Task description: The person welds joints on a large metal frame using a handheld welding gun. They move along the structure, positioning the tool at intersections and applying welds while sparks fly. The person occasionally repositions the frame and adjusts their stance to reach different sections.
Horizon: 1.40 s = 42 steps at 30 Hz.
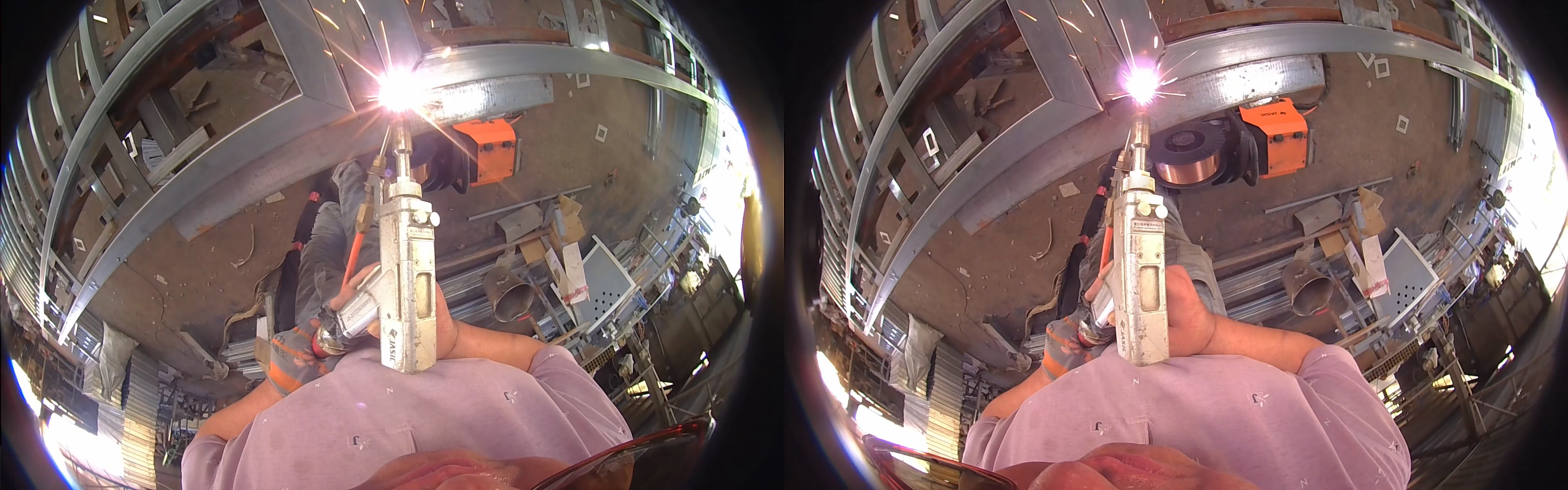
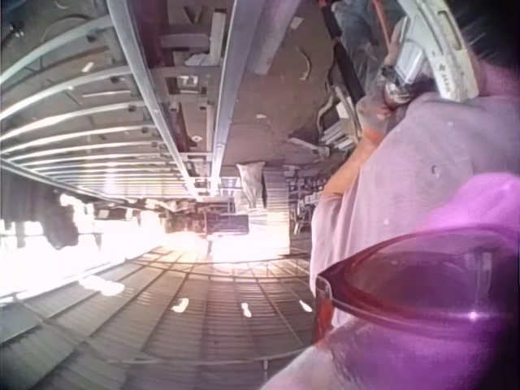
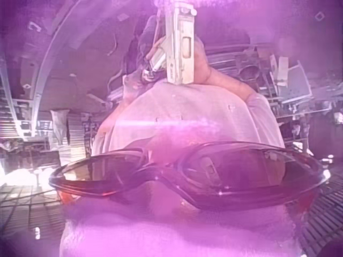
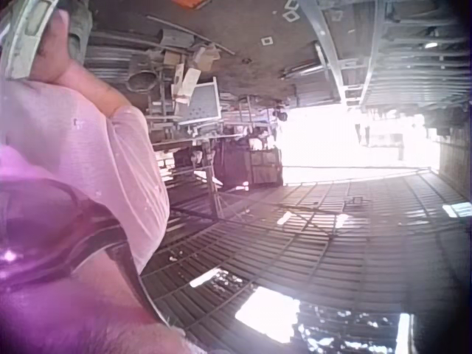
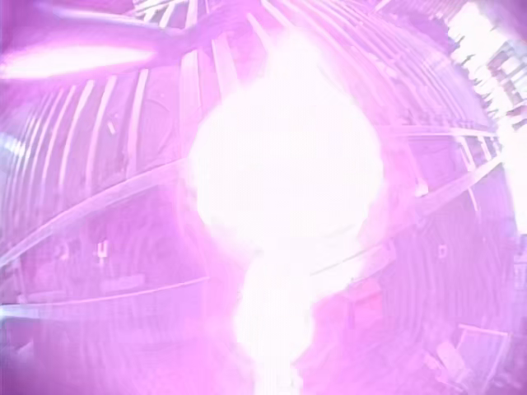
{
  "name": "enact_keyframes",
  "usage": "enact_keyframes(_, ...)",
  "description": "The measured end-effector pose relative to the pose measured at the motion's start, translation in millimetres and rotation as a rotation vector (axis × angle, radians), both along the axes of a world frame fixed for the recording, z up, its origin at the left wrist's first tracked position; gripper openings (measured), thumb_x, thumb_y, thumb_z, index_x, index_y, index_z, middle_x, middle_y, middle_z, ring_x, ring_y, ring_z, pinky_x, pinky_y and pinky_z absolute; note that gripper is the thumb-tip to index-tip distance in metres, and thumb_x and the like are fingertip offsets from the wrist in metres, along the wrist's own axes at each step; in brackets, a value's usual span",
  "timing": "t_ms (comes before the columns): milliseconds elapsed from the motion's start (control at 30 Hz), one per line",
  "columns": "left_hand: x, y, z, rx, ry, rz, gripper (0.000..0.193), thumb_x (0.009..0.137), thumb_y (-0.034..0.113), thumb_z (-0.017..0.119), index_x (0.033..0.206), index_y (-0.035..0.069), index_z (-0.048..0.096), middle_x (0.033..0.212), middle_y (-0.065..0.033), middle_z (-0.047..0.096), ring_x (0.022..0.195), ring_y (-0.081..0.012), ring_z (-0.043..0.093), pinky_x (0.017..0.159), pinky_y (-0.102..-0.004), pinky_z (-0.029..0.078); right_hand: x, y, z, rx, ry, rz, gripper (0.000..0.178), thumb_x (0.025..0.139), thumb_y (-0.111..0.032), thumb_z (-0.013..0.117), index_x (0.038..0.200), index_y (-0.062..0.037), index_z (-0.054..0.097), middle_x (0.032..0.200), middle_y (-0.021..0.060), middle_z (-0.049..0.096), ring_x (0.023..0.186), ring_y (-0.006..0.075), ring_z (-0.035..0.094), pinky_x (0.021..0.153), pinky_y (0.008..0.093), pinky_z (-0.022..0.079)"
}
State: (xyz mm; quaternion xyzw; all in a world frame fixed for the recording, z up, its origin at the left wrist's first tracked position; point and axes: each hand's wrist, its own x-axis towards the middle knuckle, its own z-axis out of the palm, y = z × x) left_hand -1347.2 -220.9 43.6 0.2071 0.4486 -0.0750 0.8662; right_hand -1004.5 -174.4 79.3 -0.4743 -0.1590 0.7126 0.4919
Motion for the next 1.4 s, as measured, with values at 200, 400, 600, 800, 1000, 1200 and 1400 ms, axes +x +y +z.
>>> enact_keyframes(200, -37.0, -22.6, -29.7, 0.175, -0.185, -0.133, 0.047, 0.121, 0.024, 0.041, 0.168, 0.019, 0.038, 0.12, -0.0109, 0.073, 0.091, -0.0245, 0.076, 0.09, -0.0513, 0.065, -3.5, -2.0, 3.6, -0.112, 0.082, -0.038, 0.045, 0.093, -0.001, 0.082, 0.135, 0.0007, 0.064, 0.12, 0.0165, 0.077, 0.105, 0.0242, 0.076, 0.089, 0.0376, 0.063)
enact_keyframes(400, -12.3, -2.2, -8.1, -0.138, 0.005, 0.045, 0.05, 0.118, 0.019, 0.049, 0.167, 0.019, 0.04, 0.113, -0.0069, 0.071, 0.088, -0.0245, 0.075, 0.085, -0.0481, 0.064, -2.3, -3.1, 2.4, -0.081, 0.076, -0.017, 0.044, 0.094, 0.0, 0.08, 0.135, 0.0023, 0.064, 0.12, 0.0159, 0.078, 0.103, 0.0228, 0.076, 0.087, 0.0359, 0.063)
enact_keyframes(600, -7.6, 6.4, -12.1, 0.114, -0.103, -0.066, 0.058, 0.11, 0.02, 0.068, 0.163, 0.015, 0.044, 0.113, -0.0054, 0.072, 0.081, -0.0207, 0.073, 0.075, -0.0401, 0.063, -7.6, -7.3, -1.9, -0.041, 0.036, -0.054, 0.047, 0.093, -0.002, 0.082, 0.135, 0.0027, 0.064, 0.119, 0.0177, 0.078, 0.101, 0.0262, 0.078, 0.088, 0.0378, 0.063)
enact_keyframes(800, -7.1, 2.2, 4.1, -0.302, 0.04, 0.265, 0.068, 0.106, 0.026, 0.077, 0.162, 0.01, 0.042, 0.126, -0.0082, 0.071, 0.081, -0.0188, 0.074, 0.072, -0.0373, 0.066, -8.7, -5.1, 3.2, -0.086, 0.077, -0.068, 0.045, 0.093, -0.004, 0.083, 0.133, 0.0033, 0.064, 0.116, 0.0174, 0.079, 0.103, 0.0285, 0.078, 0.091, 0.0407, 0.062)
enact_keyframes(1000, -12.5, -8.8, -0.8, -0.447, -0.078, 0.464, 0.064, 0.112, 0.019, 0.065, 0.169, 0.015, 0.036, 0.129, -0.009, 0.07, 0.092, -0.0205, 0.076, 0.085, -0.0455, 0.065, 5.1, -9.2, 12.2, -0.103, 0.143, 0.133, 0.065, 0.097, -0.002, 0.081, 0.153, 0.0012, 0.049, 0.14, 0.022, 0.07, 0.133, 0.0289, 0.068, 0.115, 0.0443, 0.054)
enact_keyframes(1200, -42.9, -32.4, -25.0, -0.357, -0.052, 0.25, 0.059, 0.118, 0.022, 0.054, 0.172, 0.02, 0.031, 0.132, -0.009, 0.07, 0.101, -0.0228, 0.076, 0.096, -0.0501, 0.062, 6.4, -8.8, 7.5, -0.126, 0.219, 0.088, 0.064, 0.099, -0.001, 0.078, 0.155, 0.0014, 0.047, 0.142, 0.0237, 0.069, 0.135, 0.029, 0.067, 0.116, 0.045, 0.053)
enact_keyframes(1400, -50.8, -21.5, -32.3, 0.289, -0.082, -0.449, 0.064, 0.117, 0.025, 0.057, 0.174, 0.02, 0.029, 0.138, -0.0078, 0.067, 0.11, -0.022, 0.073, 0.096, -0.0474, 0.063, 6.1, -10.5, 2.2, -0.156, 0.191, 0.106, 0.059, 0.099, 0.0, 0.078, 0.151, 0.0014, 0.05, 0.141, 0.0236, 0.069, 0.135, 0.03, 0.067, 0.117, 0.0486, 0.054)
